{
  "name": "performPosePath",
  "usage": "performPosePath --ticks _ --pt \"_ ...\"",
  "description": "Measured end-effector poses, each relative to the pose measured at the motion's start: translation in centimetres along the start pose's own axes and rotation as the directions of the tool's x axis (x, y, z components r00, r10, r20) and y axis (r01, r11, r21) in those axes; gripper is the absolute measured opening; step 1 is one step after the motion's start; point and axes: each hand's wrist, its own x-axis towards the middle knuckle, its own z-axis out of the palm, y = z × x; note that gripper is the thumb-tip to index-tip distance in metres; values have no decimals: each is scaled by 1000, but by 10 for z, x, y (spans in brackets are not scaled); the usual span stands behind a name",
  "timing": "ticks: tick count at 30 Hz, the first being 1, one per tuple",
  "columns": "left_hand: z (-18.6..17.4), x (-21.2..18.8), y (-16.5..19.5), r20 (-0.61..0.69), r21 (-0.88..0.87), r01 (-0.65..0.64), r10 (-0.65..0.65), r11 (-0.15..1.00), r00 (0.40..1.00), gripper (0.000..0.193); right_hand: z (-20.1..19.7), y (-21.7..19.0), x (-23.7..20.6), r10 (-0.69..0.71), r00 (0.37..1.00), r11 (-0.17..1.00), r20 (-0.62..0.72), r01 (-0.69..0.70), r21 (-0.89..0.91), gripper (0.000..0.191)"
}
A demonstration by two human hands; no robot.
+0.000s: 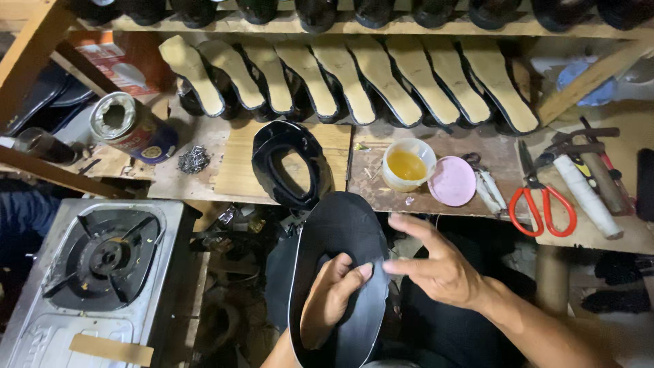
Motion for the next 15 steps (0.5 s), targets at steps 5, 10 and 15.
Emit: performPosePath --ticks 5,10,15 --pt "3 2 -11 -77 61 -170 174 984 982 38 5 -4 -1 -15 997 991 -80 4 -134 35" --pt "2 17 -39 -212 -146 -169 136 975 968 28 16 -14 -3 -26 998 996 -63 20 -92 35" --pt "7 41 -61 -145 -243 -180 147 953 978 17 27 -19 6 574 816 737 67 -550 393 54"
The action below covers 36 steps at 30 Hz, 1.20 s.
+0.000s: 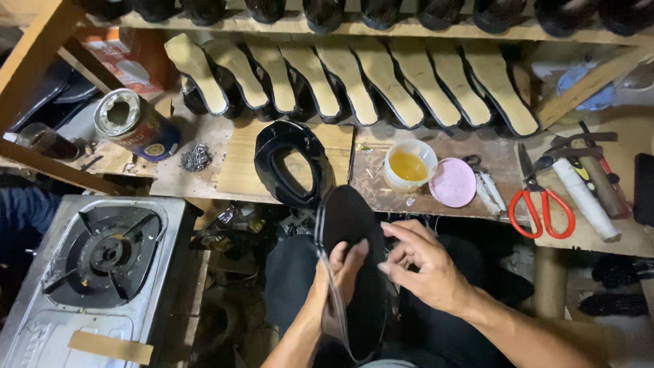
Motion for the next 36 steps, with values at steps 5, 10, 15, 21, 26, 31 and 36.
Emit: performPosePath --ticks 5,10,15,21,26,31,36 --pt "-23 -4 7 327 247 -4 -80 969 942 25 -33 10 32 -20 999 933 -34 7 -359 48" --pt "-26 -8 11 80 201 235 -255 951 964 46 -76 39 89 -414 909 376 50 221 -900 37" --pt "-33 -4 1 210 -143 105 -74 984 975 33 -76 30 88 -238 971 588 -35 115 -801 29" --pt "-31 0 9 275 -37 96 -82 995 958 32 -22 12 34 -246 952 899 180 294 -325 41" --pt "-20 -4 33 290 -104 146 -110 984 951 32 0 24 17 -302 942 884 148 335 -326 47" --pt "-19 1 29 230 -110 136 -108 985 967 26 -10 30 -3 -428 867 829 253 489 -272 43" --pt "-9 10 7 151 -219 105 -73 970 986 18 -14 26 -6 -503 846 724 178 525 -448 43"
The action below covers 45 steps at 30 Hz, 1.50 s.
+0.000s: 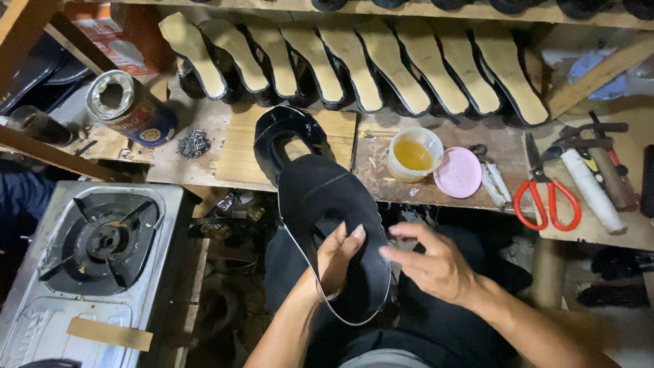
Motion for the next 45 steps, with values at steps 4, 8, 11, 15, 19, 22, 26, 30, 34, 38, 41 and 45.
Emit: performPosePath --ticks 4,8,11,15,19,22,26,30,34,38,41,45 --pt "-5 2 6 9 129 -55 55 990 998 26 -3 -15 -3 -205 979 974 5 204 -94 36" --pt "-6 0 8 -160 150 179 -155 972 975 25 -7 -29 -10 -211 976 977 49 213 -27 27" --pt "-4 -4 0 -150 132 134 -114 982 982 23 -9 -36 -11 -19 988 972 154 -18 235 29" --pt "1 -12 -3 57 -157 121 -113 980 992 32 -15 -37 -7 -62 986 971 156 23 238 31" --pt "16 -21 14 105 -21 150 -147 989 984 31 -18 -35 -1 -154 988 987 -12 154 -46 29" --pt "29 -27 27 145 265 10 -50 964 988 30 -21 -26 4 -142 981 983 -132 124 -137 31" --pt "34 -29 31 2 275 56 -58 960 998 26 -21 -18 -4 9 964 976 -265 -67 -209 37" --pt "33 -23 22 -188 366 -188 270 912 944 26 2 -31 -30 246 938 968 -242 -223 118 52" --pt "44 -20 10 -290 318 -282 376 905 880 26 31 -51 -62 365 927 863 -87 -302 406 98" --pt "63 -20 3 -94 502 -367 471 783 877 24 44 -50 -83 570 810 586 -137 -285 759 109" --pt "66 -19 4 10 556 -207 242 805 970 24 33 -40 -99 701 692 452 -173 -243 858 104" --pt "53 -8 16 197 690 -16 -166 724 966 27 -2 -29 -134 813 516 448 -269 -259 856 100"
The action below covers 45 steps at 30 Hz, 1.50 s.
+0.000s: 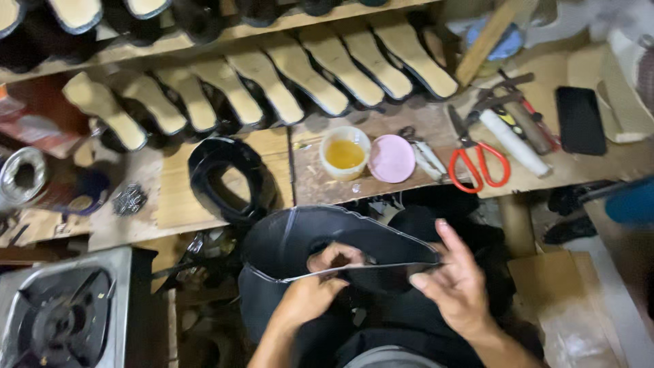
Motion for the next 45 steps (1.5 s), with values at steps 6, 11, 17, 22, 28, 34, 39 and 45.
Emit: performPosePath --ticks 6,11,17,22,28,34,39,45 --pt "-44 14 15 -334 195 -61 125 979 934 15 -94 -48 -29 -231 893 968 -386 169 -187 82" --pt "-79 26 10 -426 787 -174 726 591 541 15 -152 -67 -79 -325 777 880 -539 41 -472 73" --pt "-102 71 -43 -193 969 -24 818 245 542 28 -191 -37 -138 -18 565 699 -825 -583 -415 71" --pt "-119 81 -69 -152 951 -150 833 269 532 22 -216 21 -146 -18 627 781 -779 -478 -403 73" --pt "-111 88 -63 -114 945 -205 843 256 527 26 -239 12 -98 161 436 732 -886 -655 -190 75" --pt "-94 91 -58 -160 934 -191 832 302 531 19 -270 -2 -27 358 291 635 -887 -773 2 76" --pt "-88 94 -52 -163 948 -137 809 287 565 17 -298 14 -4 509 300 623 -807 -775 105 57" --pt "-82 98 -52 -178 948 -112 791 297 585 17 -320 27 15 479 159 517 -863 -846 131 53"
